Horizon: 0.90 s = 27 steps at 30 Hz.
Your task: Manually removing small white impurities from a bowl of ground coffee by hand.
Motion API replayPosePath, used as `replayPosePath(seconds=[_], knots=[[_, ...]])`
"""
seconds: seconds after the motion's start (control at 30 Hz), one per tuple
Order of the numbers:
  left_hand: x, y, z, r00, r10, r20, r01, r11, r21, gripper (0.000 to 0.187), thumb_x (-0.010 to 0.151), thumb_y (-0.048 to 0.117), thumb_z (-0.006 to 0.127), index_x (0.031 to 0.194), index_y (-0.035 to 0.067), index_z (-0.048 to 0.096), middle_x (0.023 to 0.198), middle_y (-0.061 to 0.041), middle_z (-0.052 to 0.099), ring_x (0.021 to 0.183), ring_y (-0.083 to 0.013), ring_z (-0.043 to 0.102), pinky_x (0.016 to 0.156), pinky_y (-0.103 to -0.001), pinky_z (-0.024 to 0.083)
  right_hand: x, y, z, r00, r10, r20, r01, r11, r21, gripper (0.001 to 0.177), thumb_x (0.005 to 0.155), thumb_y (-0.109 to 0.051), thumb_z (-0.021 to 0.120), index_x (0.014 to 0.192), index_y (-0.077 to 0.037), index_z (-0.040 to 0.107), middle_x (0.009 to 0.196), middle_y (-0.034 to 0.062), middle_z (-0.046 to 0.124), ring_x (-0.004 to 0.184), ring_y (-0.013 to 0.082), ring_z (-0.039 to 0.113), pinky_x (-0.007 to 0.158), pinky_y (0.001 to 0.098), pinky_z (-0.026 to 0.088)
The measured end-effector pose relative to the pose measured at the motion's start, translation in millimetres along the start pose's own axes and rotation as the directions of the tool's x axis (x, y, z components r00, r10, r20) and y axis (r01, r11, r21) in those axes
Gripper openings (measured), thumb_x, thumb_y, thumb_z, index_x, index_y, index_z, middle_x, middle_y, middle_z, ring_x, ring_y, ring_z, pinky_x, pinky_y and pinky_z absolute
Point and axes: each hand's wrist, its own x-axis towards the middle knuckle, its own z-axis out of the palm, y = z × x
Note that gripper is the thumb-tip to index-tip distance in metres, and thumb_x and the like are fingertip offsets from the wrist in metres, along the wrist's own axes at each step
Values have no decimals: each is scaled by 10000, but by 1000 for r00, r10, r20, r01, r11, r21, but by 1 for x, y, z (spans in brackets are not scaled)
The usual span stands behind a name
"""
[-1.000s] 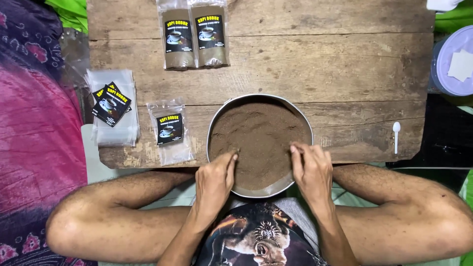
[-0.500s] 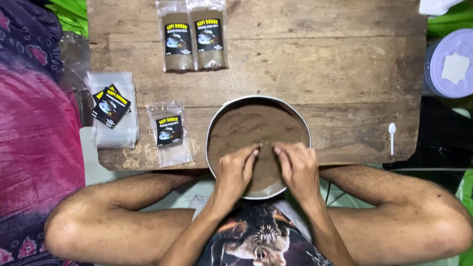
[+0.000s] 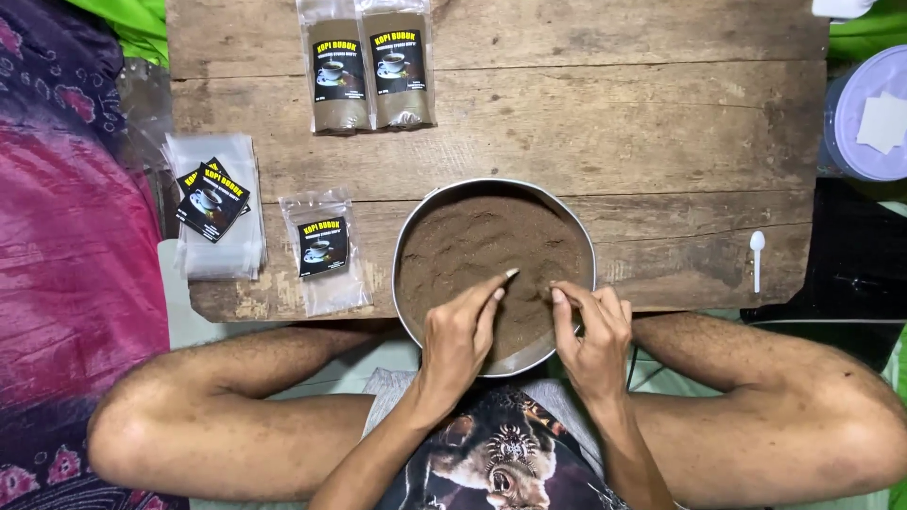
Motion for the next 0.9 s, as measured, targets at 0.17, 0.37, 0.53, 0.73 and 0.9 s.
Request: replayPosePath(seconds=[0.17,0.37,0.53,0.73,0.9], knots=[[25,4,-12,1000,20,-12,-18,991,129,232,1018,151,597,1172,70,750,1032,-153,789,876,-359,761,704,-452,612,3,23,-7,998,-50,39,51,999,-19,99,978,-180,700,1045,-205,769,945,-55,789,822,183,660,752,315,431],[6,-4,8,992,-1,130,-25,980,195,235,1004,144,596,1177,105,752,1005,-146,789,800,-339,773,667,-463,621,35,21,4,995,-78,-67,74,996,-48,165,1000,-131,695,1129,-205,767,1111,-50,779,946,209,649,798,327,427],[26,-8,-4,998,57,-25,-52,984,171,218,991,91,615,1155,62,755,1042,-171,787,832,-370,766,647,-457,618,29,16,-1,996,-75,46,76,997,-33,139,985,-188,698,1082,-250,776,1071,-102,783,917,170,662,777,296,437],[20,-10,-13,997,77,23,-80,959,272,226,1010,166,608,1175,125,756,1043,-110,794,845,-329,763,642,-427,616,9,35,-3,998,-63,15,65,989,-130,188,974,-125,699,1117,-230,761,1136,-74,765,950,214,640,781,339,440],[-12,-32,-13,999,15,50,-29,955,296,200,998,192,615,1123,141,761,922,-101,791,744,-315,763,594,-424,613,-2,-14,-11,997,-17,71,21,999,-44,137,996,-187,665,1078,-223,768,944,-62,773,825,182,668,714,292,455]])
